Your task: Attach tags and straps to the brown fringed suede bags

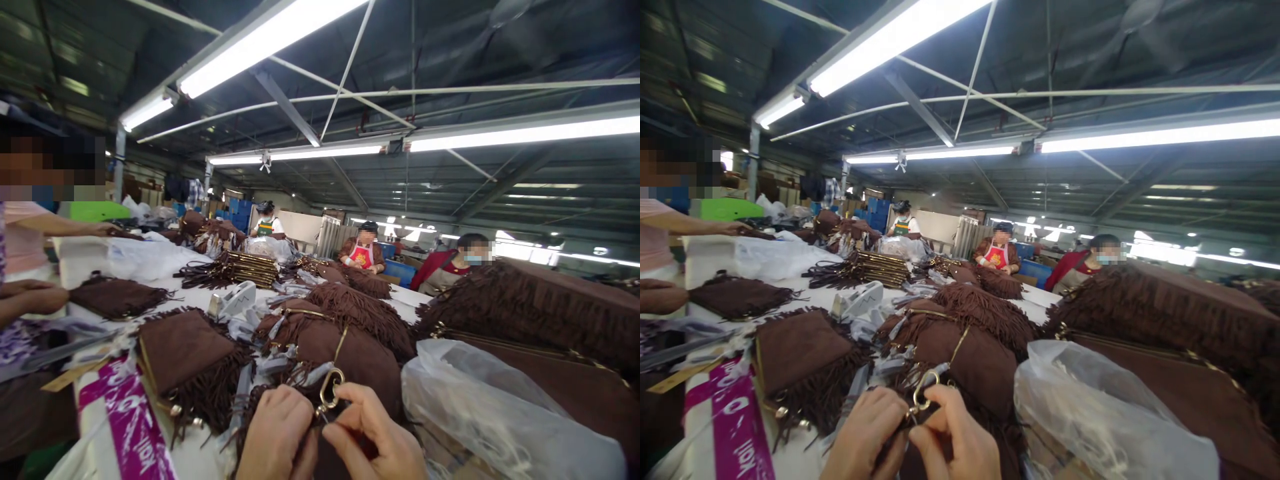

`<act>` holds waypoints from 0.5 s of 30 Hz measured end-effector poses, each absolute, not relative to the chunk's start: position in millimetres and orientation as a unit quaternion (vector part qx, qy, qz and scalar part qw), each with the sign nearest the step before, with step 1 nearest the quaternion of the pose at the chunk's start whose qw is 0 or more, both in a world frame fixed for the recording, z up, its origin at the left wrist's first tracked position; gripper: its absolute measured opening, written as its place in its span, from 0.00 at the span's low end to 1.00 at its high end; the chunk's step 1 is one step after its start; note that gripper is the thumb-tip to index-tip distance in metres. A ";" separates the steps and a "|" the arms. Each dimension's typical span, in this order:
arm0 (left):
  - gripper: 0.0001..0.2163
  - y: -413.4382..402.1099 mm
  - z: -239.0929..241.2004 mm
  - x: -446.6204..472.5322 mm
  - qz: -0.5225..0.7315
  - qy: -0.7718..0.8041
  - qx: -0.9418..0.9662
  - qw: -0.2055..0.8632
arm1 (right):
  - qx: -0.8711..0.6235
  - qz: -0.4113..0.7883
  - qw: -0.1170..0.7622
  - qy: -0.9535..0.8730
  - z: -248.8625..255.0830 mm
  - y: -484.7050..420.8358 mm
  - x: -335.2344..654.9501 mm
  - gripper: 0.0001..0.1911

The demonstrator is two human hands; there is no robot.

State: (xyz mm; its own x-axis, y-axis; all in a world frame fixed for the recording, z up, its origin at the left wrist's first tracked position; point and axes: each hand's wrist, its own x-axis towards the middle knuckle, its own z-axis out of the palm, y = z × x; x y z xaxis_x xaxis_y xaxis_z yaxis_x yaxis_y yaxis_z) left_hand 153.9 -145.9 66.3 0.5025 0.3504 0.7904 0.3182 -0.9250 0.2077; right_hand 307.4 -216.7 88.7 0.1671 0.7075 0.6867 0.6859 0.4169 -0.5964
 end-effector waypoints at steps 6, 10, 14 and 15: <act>0.07 -129.7 27.4 169.3 0.541 0.149 0.826 -0.054 | -0.535 0.198 0.477 -0.669 95.7 -215.9 312.7 0.14; 0.08 -134.7 38.7 155.6 0.478 0.135 0.858 0.128 | -0.552 0.203 0.453 -0.670 93.1 -212.0 311.8 0.07; 0.07 -147.2 69.5 135.3 0.366 0.163 0.829 0.390 | -0.529 0.114 0.444 -0.714 83.6 -208.6 319.1 0.16; 0.09 -148.5 73.4 133.2 0.349 0.169 0.818 0.425 | -0.522 0.099 0.442 -0.723 81.1 -208.0 321.2 0.19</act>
State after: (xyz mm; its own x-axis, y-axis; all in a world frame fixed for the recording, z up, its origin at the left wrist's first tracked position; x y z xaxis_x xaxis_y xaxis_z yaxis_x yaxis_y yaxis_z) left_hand 133.2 -148.5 73.4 0.6991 0.5733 0.4273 -0.0200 -0.5817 0.8132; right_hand 321.2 -208.0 81.1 -0.0660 0.8421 0.5353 0.6669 0.4363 -0.6041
